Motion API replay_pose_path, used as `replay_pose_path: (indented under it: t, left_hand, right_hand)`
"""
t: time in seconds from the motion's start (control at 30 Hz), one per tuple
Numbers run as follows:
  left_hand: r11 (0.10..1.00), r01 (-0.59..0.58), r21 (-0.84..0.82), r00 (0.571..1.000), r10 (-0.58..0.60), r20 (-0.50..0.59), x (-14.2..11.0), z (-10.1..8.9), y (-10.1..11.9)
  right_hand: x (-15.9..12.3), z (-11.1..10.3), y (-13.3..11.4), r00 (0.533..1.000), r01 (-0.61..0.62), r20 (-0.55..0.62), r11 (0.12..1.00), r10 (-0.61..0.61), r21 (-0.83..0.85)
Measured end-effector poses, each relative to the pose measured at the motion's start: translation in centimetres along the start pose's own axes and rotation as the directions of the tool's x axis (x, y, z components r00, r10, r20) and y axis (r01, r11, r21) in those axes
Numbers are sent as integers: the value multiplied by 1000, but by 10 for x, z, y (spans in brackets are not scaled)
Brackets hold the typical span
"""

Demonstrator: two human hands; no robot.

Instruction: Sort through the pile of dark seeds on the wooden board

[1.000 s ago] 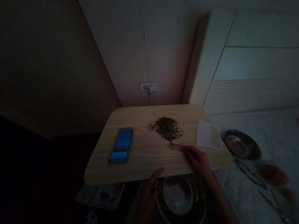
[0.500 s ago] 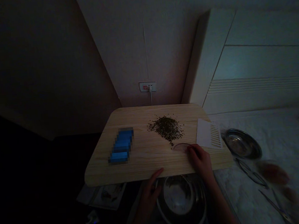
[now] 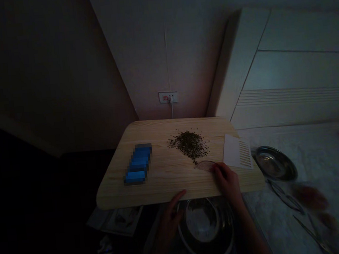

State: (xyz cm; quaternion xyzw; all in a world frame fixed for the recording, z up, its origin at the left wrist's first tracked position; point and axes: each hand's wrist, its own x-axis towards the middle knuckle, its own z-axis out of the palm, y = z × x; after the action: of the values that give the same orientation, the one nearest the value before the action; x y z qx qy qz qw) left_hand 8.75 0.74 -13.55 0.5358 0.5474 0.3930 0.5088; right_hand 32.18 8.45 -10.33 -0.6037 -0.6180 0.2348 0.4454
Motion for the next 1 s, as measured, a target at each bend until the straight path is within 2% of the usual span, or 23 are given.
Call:
replay_pose_path:
  t: [0.13, 0.37, 0.67, 0.8, 1.0]
  left_hand:
    - [1000, -11, 20, 1000, 11, 5, 1, 0, -4]
    - [999, 2, 52, 1000, -1, -14, -1, 0, 3]
    - [999, 32, -12, 999, -32, 3, -1, 0, 2]
    - [1000, 12, 12, 1000, -12, 1, -1, 0, 2]
    - [1000, 0, 8, 1000, 0, 5, -2, 0, 4]
  right_hand:
    - [0, 1, 1, 1000, 13, -2, 1000, -13, -2]
    - [-1, 1, 1, 1000, 14, 4, 1000, -14, -13]
    - [-1, 1, 4, 999, 39, 33, 999, -39, 1]
    - [-2, 1, 4, 1000, 28, 14, 1000, -28, -8]
    - [-2, -1, 1, 998, 50, 44, 999, -50, 12]
